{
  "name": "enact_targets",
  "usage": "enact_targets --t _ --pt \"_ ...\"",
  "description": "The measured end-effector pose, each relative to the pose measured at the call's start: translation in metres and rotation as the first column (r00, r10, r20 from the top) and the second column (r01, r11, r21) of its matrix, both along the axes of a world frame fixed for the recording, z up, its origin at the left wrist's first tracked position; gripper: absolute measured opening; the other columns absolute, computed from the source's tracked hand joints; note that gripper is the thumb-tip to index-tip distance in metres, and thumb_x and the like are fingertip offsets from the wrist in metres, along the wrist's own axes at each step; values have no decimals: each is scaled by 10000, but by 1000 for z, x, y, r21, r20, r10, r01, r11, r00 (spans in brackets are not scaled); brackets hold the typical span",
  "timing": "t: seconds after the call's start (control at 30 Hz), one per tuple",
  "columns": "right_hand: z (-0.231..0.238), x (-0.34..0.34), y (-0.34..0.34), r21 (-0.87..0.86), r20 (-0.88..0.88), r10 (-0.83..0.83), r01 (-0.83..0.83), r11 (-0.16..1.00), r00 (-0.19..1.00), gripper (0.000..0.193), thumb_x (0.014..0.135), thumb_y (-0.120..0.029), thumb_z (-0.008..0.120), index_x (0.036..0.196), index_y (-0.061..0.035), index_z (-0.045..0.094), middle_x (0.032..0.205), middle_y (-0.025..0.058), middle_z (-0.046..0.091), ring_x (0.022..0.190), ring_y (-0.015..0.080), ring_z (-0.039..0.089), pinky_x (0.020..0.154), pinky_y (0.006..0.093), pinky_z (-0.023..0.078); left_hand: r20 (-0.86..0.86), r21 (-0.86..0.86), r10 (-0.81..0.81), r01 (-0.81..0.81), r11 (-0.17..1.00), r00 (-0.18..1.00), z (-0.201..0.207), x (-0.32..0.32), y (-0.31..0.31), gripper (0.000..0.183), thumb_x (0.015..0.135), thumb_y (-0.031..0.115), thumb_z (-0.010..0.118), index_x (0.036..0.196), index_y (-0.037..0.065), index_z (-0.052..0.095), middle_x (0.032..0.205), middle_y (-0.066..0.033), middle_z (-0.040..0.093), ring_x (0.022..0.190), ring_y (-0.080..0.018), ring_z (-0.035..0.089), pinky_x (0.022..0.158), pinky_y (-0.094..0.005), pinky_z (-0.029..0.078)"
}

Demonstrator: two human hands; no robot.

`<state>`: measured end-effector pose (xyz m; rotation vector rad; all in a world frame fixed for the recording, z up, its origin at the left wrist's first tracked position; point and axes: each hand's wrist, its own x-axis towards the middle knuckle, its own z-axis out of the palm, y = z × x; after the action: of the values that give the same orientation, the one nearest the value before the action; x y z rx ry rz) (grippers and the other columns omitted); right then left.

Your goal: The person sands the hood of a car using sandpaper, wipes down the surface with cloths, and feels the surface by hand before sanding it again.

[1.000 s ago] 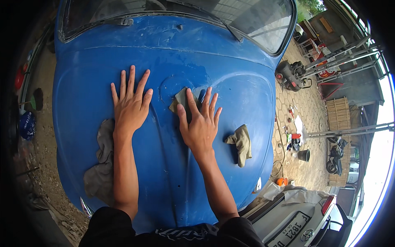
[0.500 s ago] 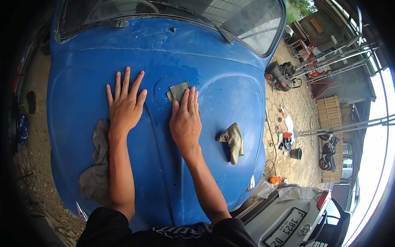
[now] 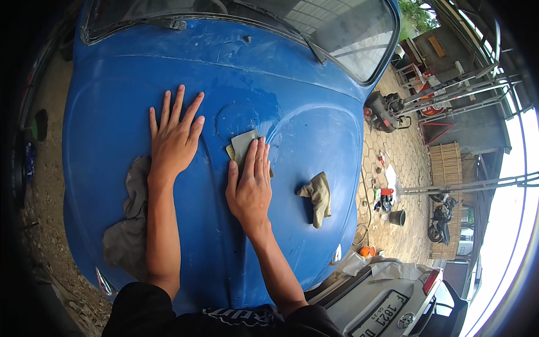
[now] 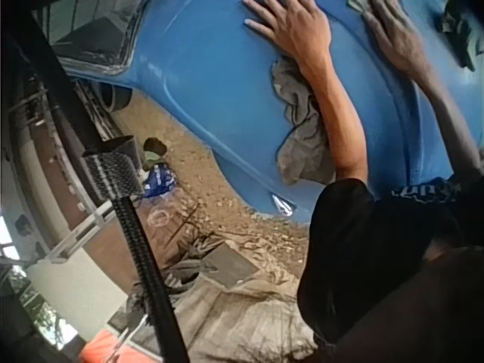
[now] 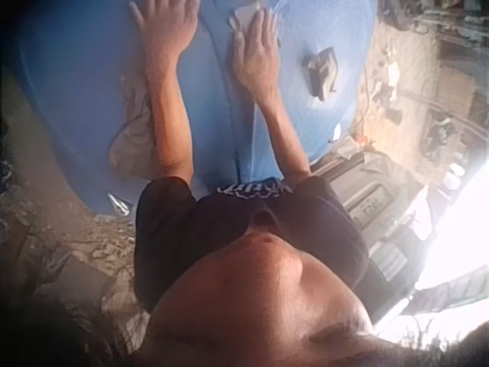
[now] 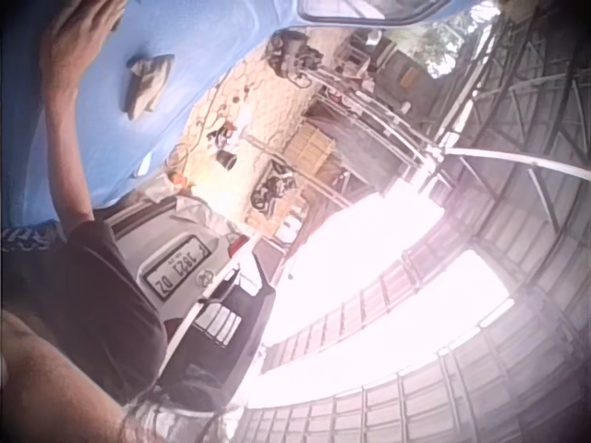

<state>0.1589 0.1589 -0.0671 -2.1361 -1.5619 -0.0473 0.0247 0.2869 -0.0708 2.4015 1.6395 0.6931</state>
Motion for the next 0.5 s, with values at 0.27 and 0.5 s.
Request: enact_targets --t 0.27,0.5 --pt "4 14 29 2 -29 29 -29 1000 999 735 1024 -377 530 1502 137 312 1573 330 318 1497 433 283 1208 486 281 27 12 6 -6 1000 1000 -3 -4 3 490 1098 445 278 1534 299 448 1667 -40 275 1555 -297 179 1252 -569 57" --pt "20 32 37 -10 -44 16 -16 1000 999 732 1006 -367 536 1519 106 314 1593 300 307 1509 419 261 1226 488 244 79 0 -1 1 1000 997 3 4 4 492 1098 451 266 1528 309 457 1666 -30 278 1558 -287 169 1254 -567 41"
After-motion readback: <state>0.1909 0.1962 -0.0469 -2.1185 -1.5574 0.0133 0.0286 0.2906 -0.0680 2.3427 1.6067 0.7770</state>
